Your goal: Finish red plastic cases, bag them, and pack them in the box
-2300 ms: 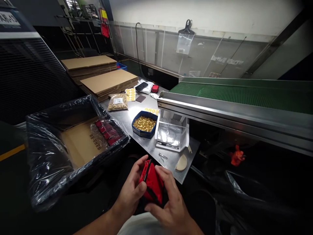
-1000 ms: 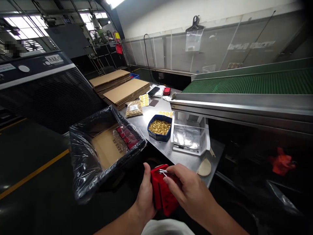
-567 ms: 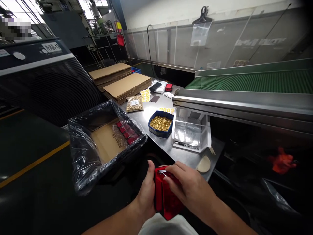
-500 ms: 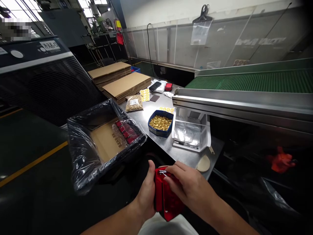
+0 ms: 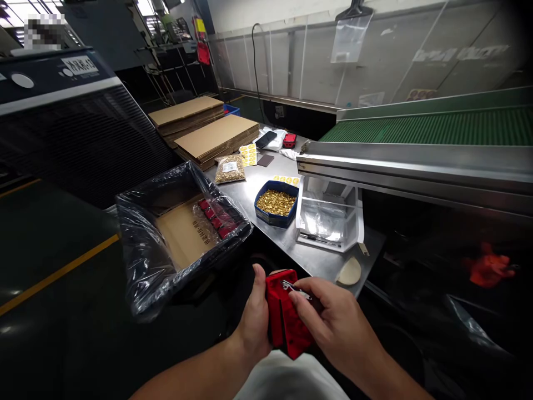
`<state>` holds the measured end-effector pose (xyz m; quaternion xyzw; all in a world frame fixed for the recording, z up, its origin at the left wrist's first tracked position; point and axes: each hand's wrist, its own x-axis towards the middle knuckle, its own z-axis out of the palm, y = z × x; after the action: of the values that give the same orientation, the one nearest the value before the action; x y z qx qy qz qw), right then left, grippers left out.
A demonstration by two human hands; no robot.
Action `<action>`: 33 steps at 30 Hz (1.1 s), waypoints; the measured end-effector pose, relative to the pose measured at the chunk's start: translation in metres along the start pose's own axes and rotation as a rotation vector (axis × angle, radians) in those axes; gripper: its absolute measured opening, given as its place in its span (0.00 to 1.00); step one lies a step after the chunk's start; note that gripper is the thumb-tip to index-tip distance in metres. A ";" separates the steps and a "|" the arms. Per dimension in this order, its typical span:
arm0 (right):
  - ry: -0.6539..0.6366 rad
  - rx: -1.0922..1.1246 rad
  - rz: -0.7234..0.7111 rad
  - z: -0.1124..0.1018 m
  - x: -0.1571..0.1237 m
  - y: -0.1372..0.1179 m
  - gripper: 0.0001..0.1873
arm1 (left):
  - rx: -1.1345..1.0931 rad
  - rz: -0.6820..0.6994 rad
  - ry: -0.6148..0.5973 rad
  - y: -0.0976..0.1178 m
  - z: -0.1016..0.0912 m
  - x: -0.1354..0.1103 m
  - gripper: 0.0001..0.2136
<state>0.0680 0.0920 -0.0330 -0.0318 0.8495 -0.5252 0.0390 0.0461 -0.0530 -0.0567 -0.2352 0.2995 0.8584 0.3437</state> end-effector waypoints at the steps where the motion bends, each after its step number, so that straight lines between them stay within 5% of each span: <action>1: -0.010 0.017 0.027 0.002 -0.001 -0.002 0.09 | 0.011 0.004 0.012 0.000 0.000 0.000 0.35; 6: -0.045 0.069 0.117 0.008 0.000 -0.011 0.10 | 0.120 0.034 0.069 -0.002 -0.001 -0.002 0.37; 21: -0.053 0.261 0.148 0.013 0.001 -0.001 0.13 | 0.084 0.118 -0.008 -0.006 -0.012 0.003 0.36; 25: 0.109 0.010 -0.174 0.004 0.005 0.012 0.08 | 0.026 0.066 -0.048 -0.003 -0.009 0.002 0.35; 28: 0.140 -0.244 -0.465 -0.001 0.009 0.020 0.15 | -0.008 0.001 -0.086 -0.001 -0.008 0.002 0.36; 33: 0.149 -0.410 -0.633 -0.002 0.012 0.020 0.17 | -0.067 -0.071 -0.116 -0.001 -0.006 0.002 0.36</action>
<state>0.0552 0.1014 -0.0506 -0.2616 0.8856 -0.3312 -0.1940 0.0463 -0.0559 -0.0627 -0.2070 0.2417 0.8674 0.3825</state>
